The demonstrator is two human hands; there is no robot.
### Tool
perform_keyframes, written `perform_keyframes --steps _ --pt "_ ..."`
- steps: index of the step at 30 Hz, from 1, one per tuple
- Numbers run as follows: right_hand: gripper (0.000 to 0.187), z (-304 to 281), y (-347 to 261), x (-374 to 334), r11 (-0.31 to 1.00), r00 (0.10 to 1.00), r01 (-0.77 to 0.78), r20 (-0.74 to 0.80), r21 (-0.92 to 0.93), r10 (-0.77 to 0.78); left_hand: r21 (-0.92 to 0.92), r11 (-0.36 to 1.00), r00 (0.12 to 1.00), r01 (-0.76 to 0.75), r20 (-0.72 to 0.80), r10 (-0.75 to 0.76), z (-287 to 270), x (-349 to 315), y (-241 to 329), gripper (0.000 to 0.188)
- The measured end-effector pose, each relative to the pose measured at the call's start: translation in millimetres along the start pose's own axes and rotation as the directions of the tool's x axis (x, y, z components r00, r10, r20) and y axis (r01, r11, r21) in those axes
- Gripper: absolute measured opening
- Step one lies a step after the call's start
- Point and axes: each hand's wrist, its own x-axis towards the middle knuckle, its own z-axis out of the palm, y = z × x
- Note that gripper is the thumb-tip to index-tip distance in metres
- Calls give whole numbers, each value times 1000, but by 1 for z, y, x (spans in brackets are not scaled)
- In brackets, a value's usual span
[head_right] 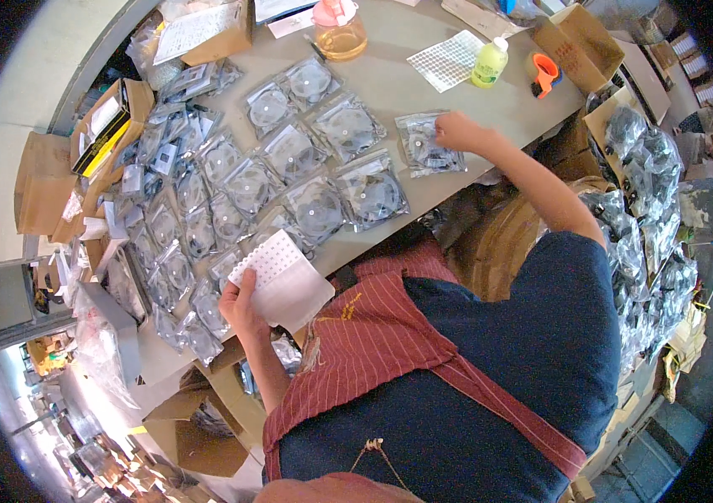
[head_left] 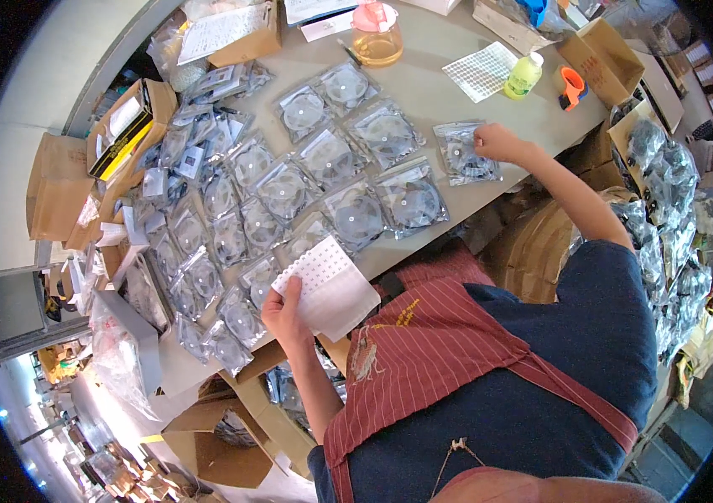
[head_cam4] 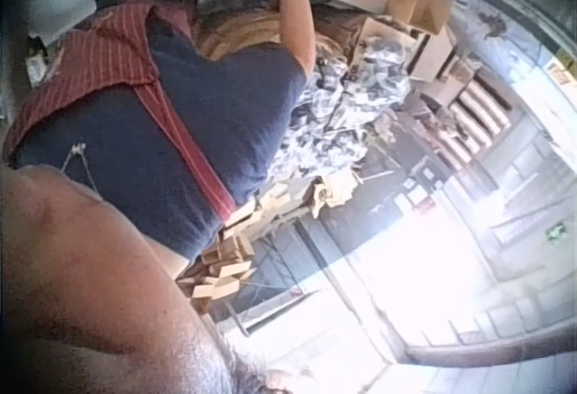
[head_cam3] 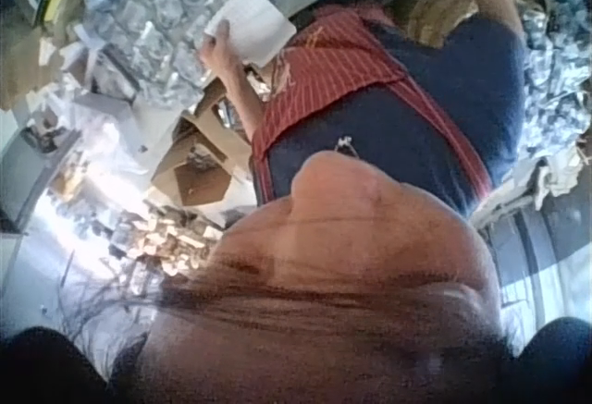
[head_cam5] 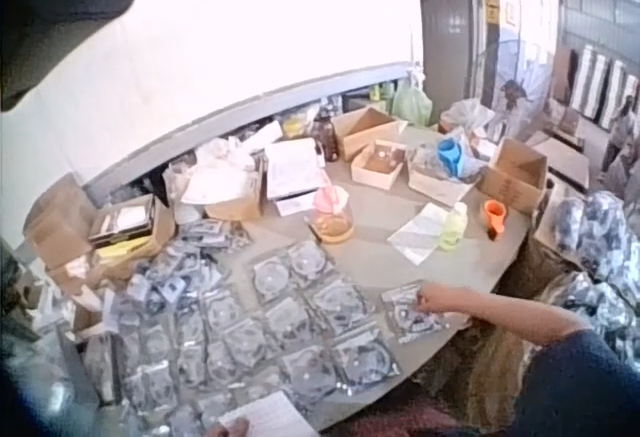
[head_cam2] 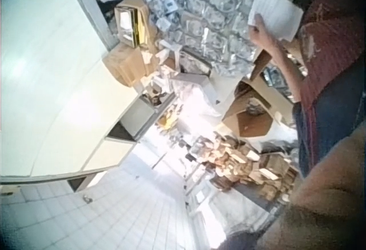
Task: The person organizes numerous small silver-pouched items on a table, consulting a printed checklist while moving the pouches into various cardboard boxes on the floor.
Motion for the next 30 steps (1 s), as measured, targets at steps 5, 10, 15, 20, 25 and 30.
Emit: perform_keyframes --steps 5,10,15,20,25,30 --pt "14 12 -21 -7 962 949 36 -294 -271 -119 8 1000 999 -4 -48 4 10 -2 -1 24" --pt "16 26 -110 -16 813 892 429 -45 394 -449 21 999 998 -48 -25 49 18 1 -3 24" --pt "18 59 -128 -11 840 816 540 -218 -44 -536 26 998 997 -53 -61 54 22 -2 5 23" --pt "16 12 -136 47 941 941 334 -76 56 -329 35 998 994 -50 -97 54 10 -6 5 24" --pt "17 14 -109 120 772 925 377 -176 511 -335 155 987 998 -37 -35 43 12 4 3 22" --pt "36 22 -124 125 879 841 477 -289 -5 -458 171 983 997 -69 -20 74 23 11 12 22"
